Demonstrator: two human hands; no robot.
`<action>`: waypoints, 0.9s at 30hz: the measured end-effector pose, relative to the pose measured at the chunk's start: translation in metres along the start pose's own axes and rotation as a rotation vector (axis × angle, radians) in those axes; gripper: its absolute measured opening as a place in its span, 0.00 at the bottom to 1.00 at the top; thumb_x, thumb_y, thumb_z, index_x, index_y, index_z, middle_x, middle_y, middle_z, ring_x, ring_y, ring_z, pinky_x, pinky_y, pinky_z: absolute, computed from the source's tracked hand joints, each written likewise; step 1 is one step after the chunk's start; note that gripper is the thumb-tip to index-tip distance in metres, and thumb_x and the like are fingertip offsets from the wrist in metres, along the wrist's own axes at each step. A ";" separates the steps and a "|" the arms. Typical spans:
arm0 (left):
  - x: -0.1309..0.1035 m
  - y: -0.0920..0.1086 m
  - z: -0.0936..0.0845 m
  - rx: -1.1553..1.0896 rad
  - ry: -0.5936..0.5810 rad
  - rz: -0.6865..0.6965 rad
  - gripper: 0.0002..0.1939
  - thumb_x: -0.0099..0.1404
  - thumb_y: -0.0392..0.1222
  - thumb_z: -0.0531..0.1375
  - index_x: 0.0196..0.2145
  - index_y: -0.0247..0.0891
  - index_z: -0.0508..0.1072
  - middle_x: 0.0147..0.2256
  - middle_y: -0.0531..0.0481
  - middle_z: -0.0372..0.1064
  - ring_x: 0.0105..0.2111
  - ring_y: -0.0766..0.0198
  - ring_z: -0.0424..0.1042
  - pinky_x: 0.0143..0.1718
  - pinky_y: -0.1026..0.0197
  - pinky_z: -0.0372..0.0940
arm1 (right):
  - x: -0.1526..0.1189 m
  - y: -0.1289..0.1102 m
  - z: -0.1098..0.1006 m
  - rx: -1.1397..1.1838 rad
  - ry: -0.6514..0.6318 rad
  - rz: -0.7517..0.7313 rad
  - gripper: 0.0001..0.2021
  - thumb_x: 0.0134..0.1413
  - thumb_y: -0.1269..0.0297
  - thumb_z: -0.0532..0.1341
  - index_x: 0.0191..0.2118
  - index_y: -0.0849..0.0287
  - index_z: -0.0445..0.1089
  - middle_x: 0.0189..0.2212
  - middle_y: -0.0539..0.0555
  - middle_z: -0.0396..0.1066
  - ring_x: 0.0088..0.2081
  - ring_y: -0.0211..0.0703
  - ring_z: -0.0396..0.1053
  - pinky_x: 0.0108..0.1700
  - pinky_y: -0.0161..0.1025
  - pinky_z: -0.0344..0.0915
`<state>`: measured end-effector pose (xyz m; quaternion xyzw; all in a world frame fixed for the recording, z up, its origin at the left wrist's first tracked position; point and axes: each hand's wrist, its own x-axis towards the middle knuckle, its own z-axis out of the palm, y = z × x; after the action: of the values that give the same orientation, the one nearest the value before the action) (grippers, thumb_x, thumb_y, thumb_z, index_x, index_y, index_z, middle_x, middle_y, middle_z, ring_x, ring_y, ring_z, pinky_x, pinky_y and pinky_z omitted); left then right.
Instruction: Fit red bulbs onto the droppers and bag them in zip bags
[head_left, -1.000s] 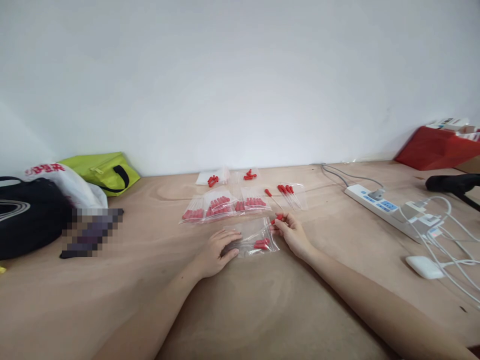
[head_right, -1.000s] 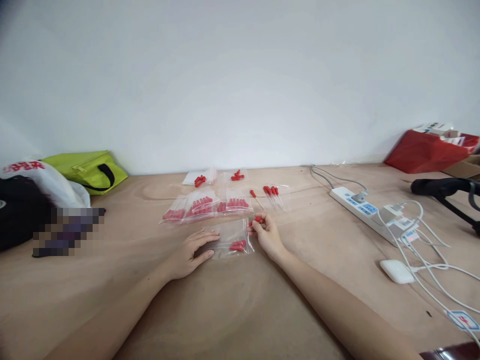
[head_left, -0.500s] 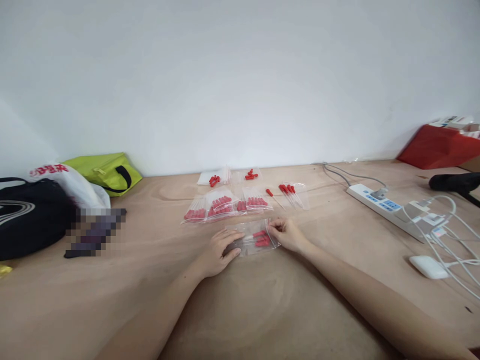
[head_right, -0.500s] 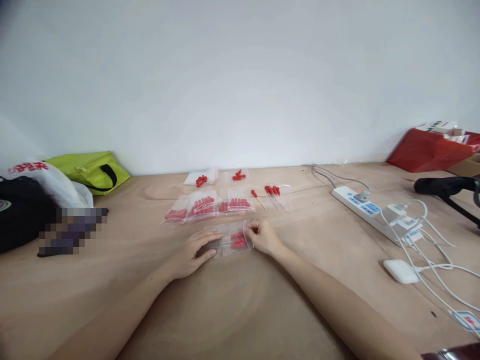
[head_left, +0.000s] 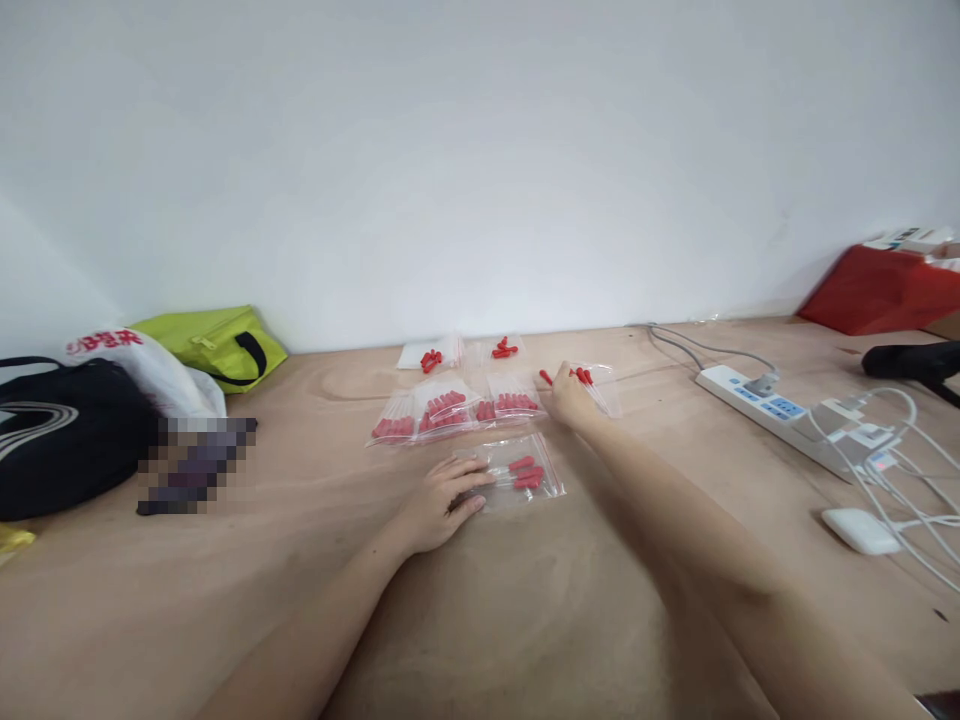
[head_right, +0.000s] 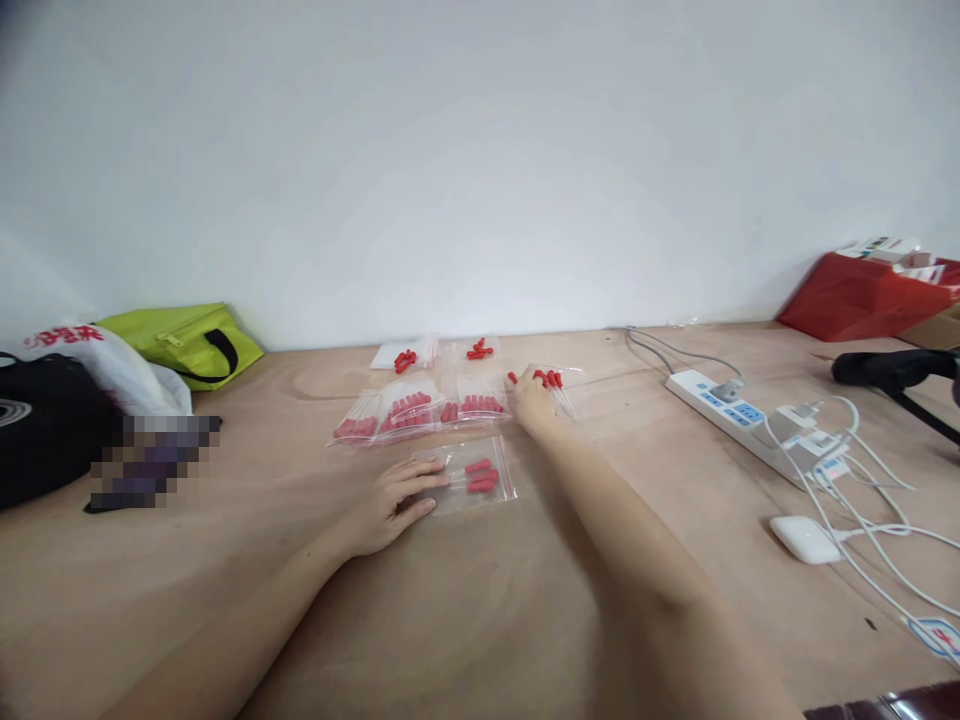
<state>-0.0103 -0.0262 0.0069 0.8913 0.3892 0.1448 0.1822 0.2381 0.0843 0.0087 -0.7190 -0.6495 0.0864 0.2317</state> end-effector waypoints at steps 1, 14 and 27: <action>0.000 0.000 0.000 0.004 -0.001 -0.004 0.16 0.64 0.40 0.51 0.49 0.45 0.66 0.54 0.50 0.59 0.54 0.60 0.57 0.57 0.48 0.47 | -0.004 0.005 -0.003 0.068 0.044 -0.027 0.29 0.49 0.67 0.54 0.56 0.74 0.47 0.43 0.72 0.63 0.43 0.53 0.65 0.41 0.44 0.61; 0.001 0.002 -0.003 0.050 -0.048 -0.032 0.19 0.65 0.40 0.48 0.54 0.46 0.60 0.55 0.50 0.57 0.56 0.60 0.55 0.57 0.47 0.46 | -0.082 0.025 0.002 1.150 0.105 0.082 0.32 0.44 0.58 0.58 0.54 0.53 0.40 0.25 0.43 0.59 0.21 0.34 0.64 0.25 0.36 0.67; 0.001 0.002 -0.002 0.052 -0.029 -0.020 0.19 0.65 0.41 0.49 0.54 0.45 0.60 0.56 0.50 0.56 0.56 0.59 0.54 0.57 0.48 0.47 | -0.101 0.013 0.005 1.242 -0.230 0.174 0.21 0.33 0.51 0.65 0.33 0.59 0.63 0.23 0.48 0.68 0.24 0.37 0.68 0.31 0.39 0.68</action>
<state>-0.0096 -0.0265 0.0096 0.8937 0.3993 0.1197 0.1660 0.2337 -0.0138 -0.0190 -0.4869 -0.4383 0.5421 0.5263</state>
